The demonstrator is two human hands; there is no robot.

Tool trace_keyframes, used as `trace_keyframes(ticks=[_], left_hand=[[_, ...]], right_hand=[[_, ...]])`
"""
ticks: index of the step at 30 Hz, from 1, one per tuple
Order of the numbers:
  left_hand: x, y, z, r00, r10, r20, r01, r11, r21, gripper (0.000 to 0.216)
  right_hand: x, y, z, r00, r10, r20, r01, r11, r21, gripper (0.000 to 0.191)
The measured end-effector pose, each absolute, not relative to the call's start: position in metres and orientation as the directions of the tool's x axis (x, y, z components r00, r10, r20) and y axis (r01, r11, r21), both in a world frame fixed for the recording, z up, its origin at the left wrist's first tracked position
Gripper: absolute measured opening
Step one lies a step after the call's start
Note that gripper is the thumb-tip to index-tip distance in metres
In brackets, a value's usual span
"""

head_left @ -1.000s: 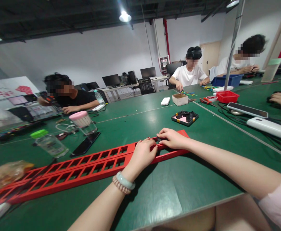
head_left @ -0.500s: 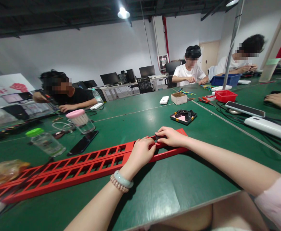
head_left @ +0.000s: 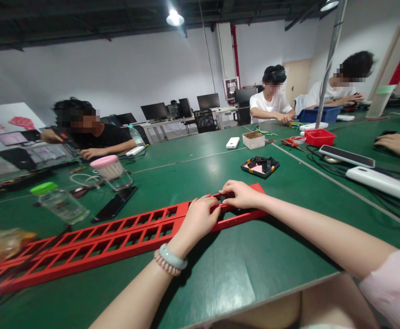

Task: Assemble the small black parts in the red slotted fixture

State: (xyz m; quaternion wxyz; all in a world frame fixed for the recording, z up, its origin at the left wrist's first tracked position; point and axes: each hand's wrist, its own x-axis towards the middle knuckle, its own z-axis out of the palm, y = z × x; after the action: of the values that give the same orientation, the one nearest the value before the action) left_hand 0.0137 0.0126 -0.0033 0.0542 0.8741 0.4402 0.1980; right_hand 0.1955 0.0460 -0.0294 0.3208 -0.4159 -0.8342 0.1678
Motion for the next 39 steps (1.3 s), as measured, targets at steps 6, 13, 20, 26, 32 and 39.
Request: trace_keyframes(ticks=[6, 13, 20, 26, 32, 39], left_hand=[[0.0131, 0.014, -0.0038, 0.544, 0.789, 0.287, 0.751, -0.61, 0.254, 0.022], [0.0137, 0.0139, -0.0035, 0.536, 0.793, 0.288, 0.747, -0.605, 0.277, 0.021], [0.0139, 0.015, -0.0035, 0.525, 0.805, 0.275, 0.749, -0.591, 0.3, 0.021], [0.0143, 0.0156, -0.0033, 0.518, 0.811, 0.273, 0.751, -0.584, 0.309, 0.02], [0.0146, 0.0158, -0.0035, 0.519, 0.81, 0.272, 0.758, -0.584, 0.292, 0.021], [0.0141, 0.0151, -0.0043, 0.516, 0.81, 0.278, 0.759, -0.583, 0.289, 0.02]], right_hand=[[0.1961, 0.0427, -0.0277, -0.457, 0.793, 0.404, 0.58, 0.609, -0.541, 0.026], [0.1955, 0.04, -0.0263, -0.462, 0.795, 0.394, 0.618, 0.606, -0.5, 0.027], [0.1957, 0.0421, -0.0282, -0.461, 0.795, 0.395, 0.636, 0.606, -0.478, 0.029], [0.1961, 0.0447, -0.0303, -0.473, 0.788, 0.395, 0.643, 0.615, -0.457, 0.03], [0.1963, 0.0442, -0.0311, -0.485, 0.782, 0.391, 0.654, 0.622, -0.432, 0.031], [0.1976, 0.0395, -0.0265, -0.575, 0.705, 0.414, 0.643, 0.703, -0.305, 0.029]])
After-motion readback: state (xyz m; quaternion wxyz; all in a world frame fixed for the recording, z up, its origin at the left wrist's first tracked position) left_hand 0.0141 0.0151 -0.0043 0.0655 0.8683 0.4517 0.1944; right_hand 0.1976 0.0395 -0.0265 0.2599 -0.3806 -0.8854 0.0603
